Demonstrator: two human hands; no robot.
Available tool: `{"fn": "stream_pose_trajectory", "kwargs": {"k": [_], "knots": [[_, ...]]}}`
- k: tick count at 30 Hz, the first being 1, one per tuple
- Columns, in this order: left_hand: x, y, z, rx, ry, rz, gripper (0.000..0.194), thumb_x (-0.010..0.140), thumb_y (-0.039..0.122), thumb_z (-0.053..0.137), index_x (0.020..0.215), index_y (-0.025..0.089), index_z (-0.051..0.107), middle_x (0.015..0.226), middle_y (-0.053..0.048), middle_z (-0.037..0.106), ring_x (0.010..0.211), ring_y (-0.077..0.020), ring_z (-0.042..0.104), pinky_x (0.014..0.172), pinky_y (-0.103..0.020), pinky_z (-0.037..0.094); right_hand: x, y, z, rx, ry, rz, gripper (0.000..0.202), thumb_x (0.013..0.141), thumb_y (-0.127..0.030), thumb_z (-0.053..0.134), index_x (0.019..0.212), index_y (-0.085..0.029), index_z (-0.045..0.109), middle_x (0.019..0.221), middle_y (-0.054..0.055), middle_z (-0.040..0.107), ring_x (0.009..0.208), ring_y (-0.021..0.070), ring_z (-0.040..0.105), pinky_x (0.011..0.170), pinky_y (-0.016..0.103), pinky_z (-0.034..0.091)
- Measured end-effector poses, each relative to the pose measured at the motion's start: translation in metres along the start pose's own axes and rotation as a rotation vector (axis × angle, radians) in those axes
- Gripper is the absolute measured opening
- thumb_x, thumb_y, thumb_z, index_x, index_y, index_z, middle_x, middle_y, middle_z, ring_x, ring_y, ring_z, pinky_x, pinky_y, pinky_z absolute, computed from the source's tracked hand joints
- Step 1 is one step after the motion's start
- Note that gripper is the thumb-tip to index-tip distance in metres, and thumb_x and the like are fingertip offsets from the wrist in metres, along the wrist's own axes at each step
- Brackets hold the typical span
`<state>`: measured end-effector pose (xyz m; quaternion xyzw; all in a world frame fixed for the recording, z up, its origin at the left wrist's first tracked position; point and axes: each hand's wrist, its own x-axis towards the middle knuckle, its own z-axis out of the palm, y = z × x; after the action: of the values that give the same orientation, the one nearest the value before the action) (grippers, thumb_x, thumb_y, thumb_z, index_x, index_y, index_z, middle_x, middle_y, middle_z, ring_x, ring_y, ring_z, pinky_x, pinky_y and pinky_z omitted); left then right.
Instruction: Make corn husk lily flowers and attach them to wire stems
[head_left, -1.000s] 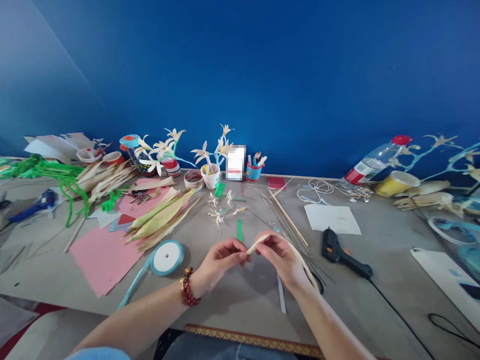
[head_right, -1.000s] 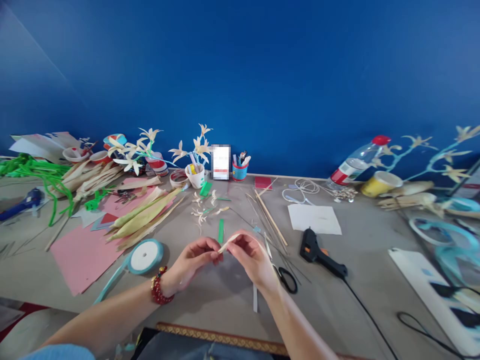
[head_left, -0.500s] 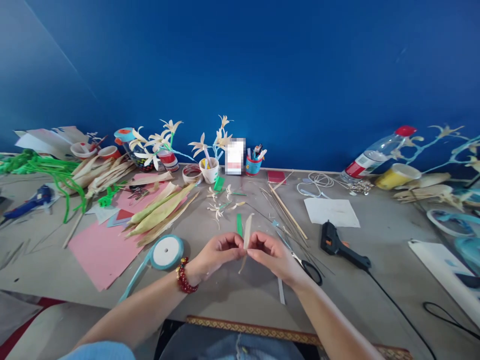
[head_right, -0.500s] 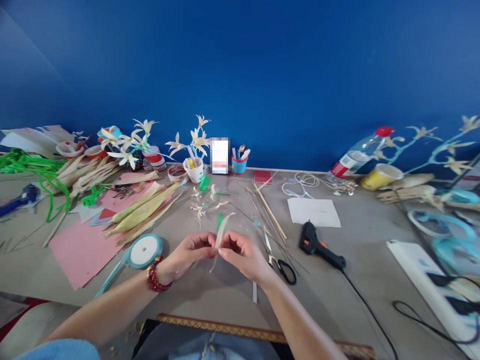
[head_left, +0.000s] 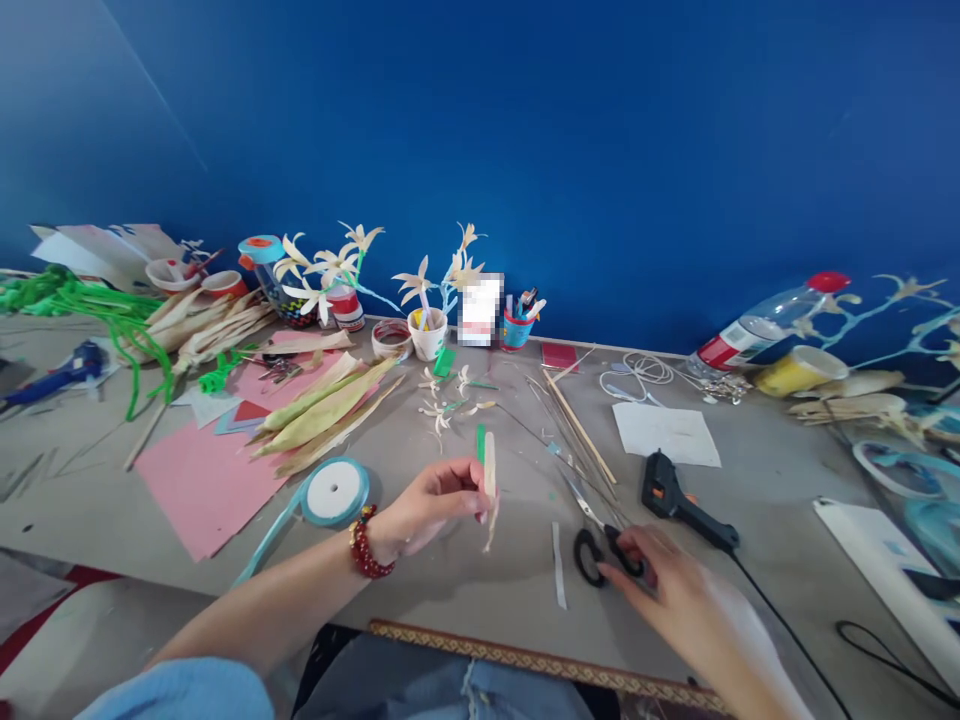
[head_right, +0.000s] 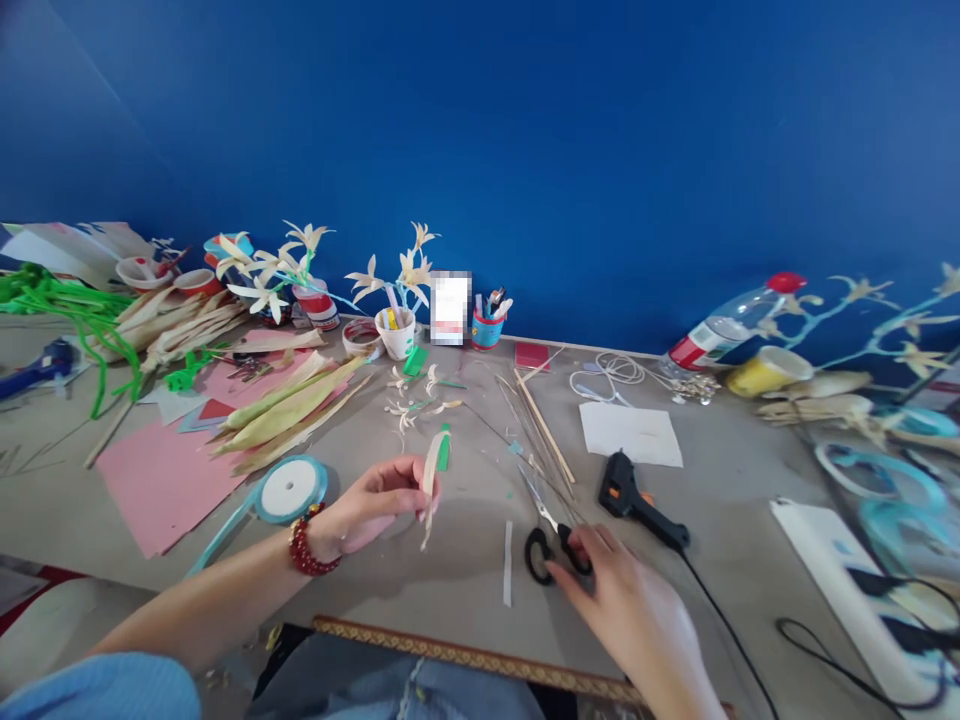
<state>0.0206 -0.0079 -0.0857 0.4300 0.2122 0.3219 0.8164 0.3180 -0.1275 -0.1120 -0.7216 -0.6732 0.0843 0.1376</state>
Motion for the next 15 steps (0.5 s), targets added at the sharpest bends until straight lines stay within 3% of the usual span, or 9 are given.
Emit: {"fn": "stream_pose_trajectory", "kwargs": {"k": [6,11,15], "knots": [[-0.003,-0.001,0.001,0.015,-0.012,0.023,0.02,0.075,0.028,0.073,0.073,0.015,0.059,0.072,-0.003,0.057,0.065,-0.0119,0.05,0.067,-0.027,0.039,0.004,-0.001,0.004,-0.121,-0.033,0.126,0.018,0.079,-0.042,0.056,0.07,-0.026,0.058,0.062,0.002,0.067,0.05,0.0211,0.062,0.044,0.028,0.034],[-0.004,0.003,0.0,0.02,-0.045,0.034,0.019,0.077,0.026,0.072,0.074,0.015,0.058,0.075,-0.003,0.057,0.067,-0.0119,0.051,0.068,-0.026,0.039,0.006,-0.002,-0.002,-0.161,-0.144,0.186,0.022,0.083,-0.045,0.049,0.075,-0.026,0.057,0.066,0.001,0.068,0.054,0.0205,0.064,0.046,0.027,0.033],[-0.006,0.004,0.002,0.032,-0.052,0.032,0.018,0.077,0.025,0.072,0.073,0.014,0.058,0.074,-0.002,0.058,0.067,-0.0116,0.05,0.069,-0.026,0.038,0.009,-0.018,-0.007,-0.268,-0.202,0.262,0.035,0.088,-0.056,0.041,0.075,-0.025,0.053,0.067,0.002,0.067,0.057,0.0234,0.066,0.046,0.028,0.031]]}}
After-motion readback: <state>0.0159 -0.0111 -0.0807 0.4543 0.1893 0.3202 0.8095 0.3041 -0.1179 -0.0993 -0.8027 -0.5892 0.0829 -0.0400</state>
